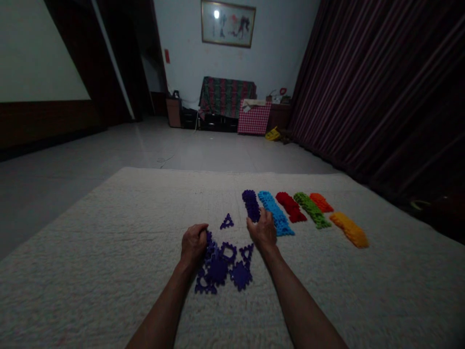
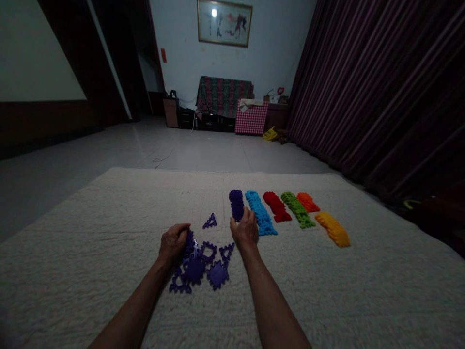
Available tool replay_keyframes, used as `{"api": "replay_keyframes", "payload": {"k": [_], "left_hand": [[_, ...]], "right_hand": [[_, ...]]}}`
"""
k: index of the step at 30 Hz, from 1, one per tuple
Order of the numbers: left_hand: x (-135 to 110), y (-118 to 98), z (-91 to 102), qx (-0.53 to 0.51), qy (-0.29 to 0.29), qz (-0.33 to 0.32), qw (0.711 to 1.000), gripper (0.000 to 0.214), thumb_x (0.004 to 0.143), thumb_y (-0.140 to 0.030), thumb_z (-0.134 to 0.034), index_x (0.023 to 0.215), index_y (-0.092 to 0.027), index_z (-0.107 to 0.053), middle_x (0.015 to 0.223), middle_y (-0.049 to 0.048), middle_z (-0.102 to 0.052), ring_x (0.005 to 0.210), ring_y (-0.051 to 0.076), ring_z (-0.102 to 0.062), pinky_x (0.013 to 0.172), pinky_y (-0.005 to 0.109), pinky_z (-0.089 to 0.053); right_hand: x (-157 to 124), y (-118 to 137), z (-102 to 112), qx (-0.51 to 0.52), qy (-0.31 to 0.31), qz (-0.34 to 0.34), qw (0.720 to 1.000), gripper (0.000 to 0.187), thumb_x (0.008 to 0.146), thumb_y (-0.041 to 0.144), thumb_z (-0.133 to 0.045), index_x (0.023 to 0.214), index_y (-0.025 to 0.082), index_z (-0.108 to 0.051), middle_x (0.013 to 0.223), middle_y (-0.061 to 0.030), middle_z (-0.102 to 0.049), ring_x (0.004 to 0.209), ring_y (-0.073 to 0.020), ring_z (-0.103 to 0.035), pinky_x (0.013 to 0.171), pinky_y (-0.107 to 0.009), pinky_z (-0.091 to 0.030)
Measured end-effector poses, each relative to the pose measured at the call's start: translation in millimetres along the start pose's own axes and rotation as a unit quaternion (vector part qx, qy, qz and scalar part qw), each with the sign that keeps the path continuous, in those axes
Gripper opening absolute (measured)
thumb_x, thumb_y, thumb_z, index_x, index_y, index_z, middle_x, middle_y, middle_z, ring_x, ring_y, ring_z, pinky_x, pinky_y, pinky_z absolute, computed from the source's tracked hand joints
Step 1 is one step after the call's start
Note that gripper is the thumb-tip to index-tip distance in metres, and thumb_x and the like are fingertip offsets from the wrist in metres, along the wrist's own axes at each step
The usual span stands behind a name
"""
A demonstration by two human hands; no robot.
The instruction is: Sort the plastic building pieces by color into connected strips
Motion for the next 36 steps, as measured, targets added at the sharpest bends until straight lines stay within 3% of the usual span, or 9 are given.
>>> {"api": "replay_keyframes", "payload": {"k": [7, 12, 15, 18, 23, 28, 36], "left_hand": [[0.4, 1.9, -1.1, 0.001, -0.004, 0.0, 1.0, 0.037, 0.079, -0.02, -0.045, 0.098, -0.016, -0.075, 0.103, 0.0097, -0.075, 0.099, 0.023, -0.068, 0.095, 0.036, -0.05], [2.0, 2.5, -0.3, -0.008, 0.0, 0.011, 1.0, 0.039, 0.077, -0.016, -0.043, 0.098, -0.018, -0.076, 0.102, 0.0075, -0.075, 0.098, 0.021, -0.067, 0.095, 0.035, -0.05], [2.3, 3.5, 0.0, -0.02, 0.003, 0.021, 1.0, 0.041, 0.075, -0.013, -0.043, 0.099, -0.017, -0.076, 0.101, 0.0077, -0.075, 0.097, 0.021, -0.068, 0.094, 0.035, -0.05], [2.0, 1.2, 0.4, -0.021, 0.006, 0.018, 1.0, 0.042, 0.075, -0.012, -0.043, 0.1, -0.017, -0.076, 0.102, 0.0083, -0.075, 0.097, 0.021, -0.068, 0.094, 0.035, -0.05], [1.8, -2.2, 0.4, -0.001, 0.012, 0.015, 1.0, 0.041, 0.076, -0.012, -0.043, 0.101, -0.016, -0.075, 0.102, 0.0087, -0.075, 0.098, 0.021, -0.068, 0.095, 0.034, -0.05], [1.7, -2.6, -0.9, 0.002, 0.016, 0.009, 1.0, 0.041, 0.076, -0.012, -0.043, 0.101, -0.016, -0.075, 0.102, 0.0088, -0.075, 0.098, 0.021, -0.068, 0.095, 0.034, -0.05], [1.2, -3.3, -0.6, 0.008, 0.01, 0.006, 1.0, 0.04, 0.075, -0.013, -0.044, 0.101, -0.016, -0.075, 0.102, 0.0088, -0.075, 0.099, 0.021, -0.067, 0.096, 0.035, -0.049]], "right_hand": [[-8.0, -0.1, 12.3, 0.085, -0.043, 0.017, 0.995, 0.047, 0.082, 0.035, -0.057, 0.124, 0.014, -0.053, 0.116, -0.0161, -0.055, 0.109, -0.0296, -0.054, 0.094, -0.043, -0.046], [-26.4, -2.9, 19.4, 0.161, -0.026, 0.028, 0.986, 0.033, 0.082, 0.029, -0.051, 0.11, 0.014, -0.061, 0.103, -0.0127, -0.06, 0.084, -0.0226, -0.059, 0.083, -0.039, -0.05], [-45.0, 16.1, 24.0, 0.203, 0.012, 0.089, 0.975, 0.025, 0.08, 0.023, -0.05, 0.099, 0.017, -0.063, 0.096, -0.01, -0.063, 0.087, -0.0223, -0.06, 0.083, -0.038, -0.05], [-68.8, 49.7, 25.2, 0.244, 0.092, 0.179, 0.949, 0.023, 0.079, 0.021, -0.054, 0.101, 0.02, -0.062, 0.102, -0.0087, -0.065, 0.098, -0.0228, -0.06, 0.089, -0.038, -0.048], [-98.6, 85.3, 24.8, 0.227, 0.194, 0.272, 0.915, 0.044, 0.073, 0.022, -0.064, 0.116, 0.02, -0.058, 0.116, -0.0098, -0.063, 0.11, -0.0255, -0.057, 0.097, -0.044, -0.044], [-101.2, 83.7, 23.2, 0.216, 0.207, 0.276, 0.913, 0.042, 0.073, 0.019, -0.064, 0.115, 0.021, -0.059, 0.113, -0.0088, -0.065, 0.108, -0.0255, -0.058, 0.097, -0.044, -0.044], [-93.5, 72.1, 23.4, 0.272, 0.143, 0.238, 0.921, 0.05, 0.078, 0.018, -0.062, 0.127, 0.022, -0.053, 0.126, -0.0109, -0.059, 0.119, -0.0246, -0.054, 0.102, -0.043, -0.045]]}}
Point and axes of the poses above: each hand's wrist, its own x-axis towards the middle knuckle, its own z-axis out of the back of the hand, y = z × x, the point moved 9 cm from there along x, towards the middle knuckle
